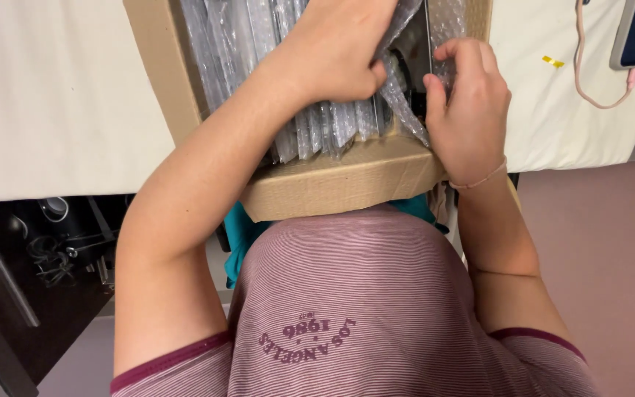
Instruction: The person cleans the repair workbench with a brush and then sorts through a box of bubble-wrapped mobile phone screens to organize them.
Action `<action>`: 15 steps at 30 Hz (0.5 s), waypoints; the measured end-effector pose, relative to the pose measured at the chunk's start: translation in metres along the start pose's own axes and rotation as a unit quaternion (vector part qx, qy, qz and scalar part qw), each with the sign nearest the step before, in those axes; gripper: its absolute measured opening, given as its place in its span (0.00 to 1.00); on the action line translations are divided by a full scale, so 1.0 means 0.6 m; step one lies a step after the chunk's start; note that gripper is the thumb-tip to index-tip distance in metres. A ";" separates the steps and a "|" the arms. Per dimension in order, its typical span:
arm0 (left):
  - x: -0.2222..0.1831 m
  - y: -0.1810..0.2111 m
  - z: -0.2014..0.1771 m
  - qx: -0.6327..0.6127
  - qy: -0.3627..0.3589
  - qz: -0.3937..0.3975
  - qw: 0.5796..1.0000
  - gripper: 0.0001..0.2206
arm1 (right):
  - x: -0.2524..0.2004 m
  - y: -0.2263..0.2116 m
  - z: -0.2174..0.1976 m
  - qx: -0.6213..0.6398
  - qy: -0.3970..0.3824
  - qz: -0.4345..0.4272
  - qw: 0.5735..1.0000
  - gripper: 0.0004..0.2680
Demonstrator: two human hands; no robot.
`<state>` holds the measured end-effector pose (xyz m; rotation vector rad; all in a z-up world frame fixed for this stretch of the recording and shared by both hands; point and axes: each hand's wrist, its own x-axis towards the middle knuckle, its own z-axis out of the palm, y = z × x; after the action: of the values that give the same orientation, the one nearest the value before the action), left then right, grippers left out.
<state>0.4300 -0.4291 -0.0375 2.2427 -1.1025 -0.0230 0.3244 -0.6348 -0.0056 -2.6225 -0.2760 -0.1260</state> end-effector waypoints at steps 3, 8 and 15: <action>0.001 0.009 -0.018 -0.019 -0.036 -0.007 0.999 0.29 | -0.001 0.007 0.001 -0.012 -0.027 0.011 1.000 0.07; 0.009 0.037 -0.052 0.001 -0.075 -0.041 0.996 0.53 | 0.010 0.007 -0.011 -0.009 -0.068 0.024 0.997 0.08; 0.005 0.053 -0.027 -0.170 0.041 -0.059 0.983 0.50 | 0.007 -0.022 -0.028 0.156 0.130 0.029 0.979 0.05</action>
<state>0.4140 -0.4370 -0.0065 1.9789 -0.8494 -0.1560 0.3248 -0.6311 0.0157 -2.2696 -0.1170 -0.3719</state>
